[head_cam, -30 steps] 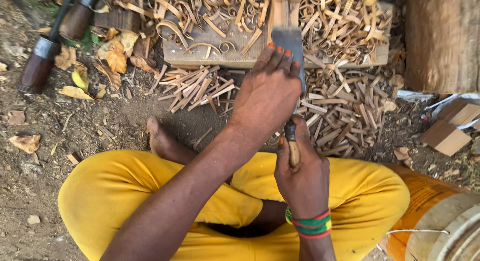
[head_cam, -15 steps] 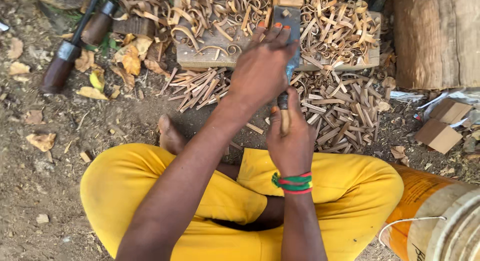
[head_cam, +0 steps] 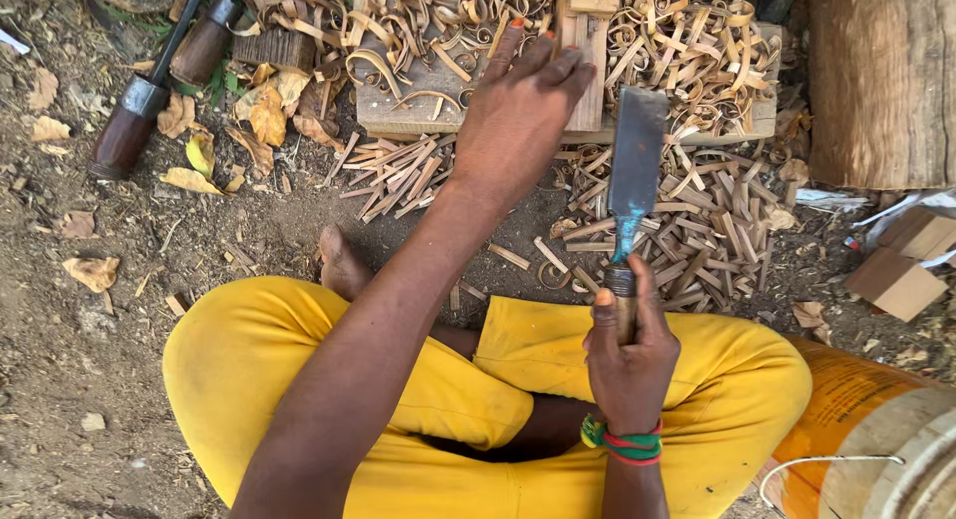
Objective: The person shaves a small piece of wood with a chisel, removing thin layers while resting the piece on a wooden block.
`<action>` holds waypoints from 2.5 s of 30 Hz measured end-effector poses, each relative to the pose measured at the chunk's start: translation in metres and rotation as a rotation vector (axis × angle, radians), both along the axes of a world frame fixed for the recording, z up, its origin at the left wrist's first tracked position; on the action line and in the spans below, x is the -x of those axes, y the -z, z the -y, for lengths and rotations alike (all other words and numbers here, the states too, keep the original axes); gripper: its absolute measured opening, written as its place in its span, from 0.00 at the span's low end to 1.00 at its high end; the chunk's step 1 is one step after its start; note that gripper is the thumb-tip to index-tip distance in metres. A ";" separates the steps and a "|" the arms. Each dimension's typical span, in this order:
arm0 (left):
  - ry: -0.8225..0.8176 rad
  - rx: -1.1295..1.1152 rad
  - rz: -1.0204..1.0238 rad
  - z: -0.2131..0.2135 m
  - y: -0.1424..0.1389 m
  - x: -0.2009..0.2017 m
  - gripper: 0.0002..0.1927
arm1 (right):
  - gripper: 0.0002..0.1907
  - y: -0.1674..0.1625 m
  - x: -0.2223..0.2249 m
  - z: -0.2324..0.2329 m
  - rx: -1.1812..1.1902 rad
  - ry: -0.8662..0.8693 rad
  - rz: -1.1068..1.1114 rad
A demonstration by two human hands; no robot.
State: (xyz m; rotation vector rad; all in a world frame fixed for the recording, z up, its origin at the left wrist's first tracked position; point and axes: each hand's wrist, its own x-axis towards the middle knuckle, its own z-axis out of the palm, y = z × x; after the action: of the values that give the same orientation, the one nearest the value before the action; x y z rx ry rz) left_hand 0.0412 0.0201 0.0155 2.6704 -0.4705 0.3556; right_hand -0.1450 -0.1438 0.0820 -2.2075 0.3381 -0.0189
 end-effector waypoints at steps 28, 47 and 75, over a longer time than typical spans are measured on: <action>-0.127 0.059 -0.050 -0.001 -0.005 0.008 0.28 | 0.23 -0.004 0.006 -0.004 0.170 -0.207 0.089; -0.144 0.056 -0.064 0.002 -0.004 0.011 0.30 | 0.22 -0.012 0.000 -0.014 0.198 -0.195 0.033; -0.162 0.053 -0.054 0.006 -0.001 0.013 0.29 | 0.22 -0.015 0.000 -0.020 0.184 -0.198 0.014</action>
State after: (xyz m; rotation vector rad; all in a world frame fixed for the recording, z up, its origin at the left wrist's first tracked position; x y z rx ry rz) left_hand 0.0282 0.0140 0.0165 2.6655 -0.2255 0.3366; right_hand -0.1451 -0.1237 0.0968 -2.4128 0.1116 0.0444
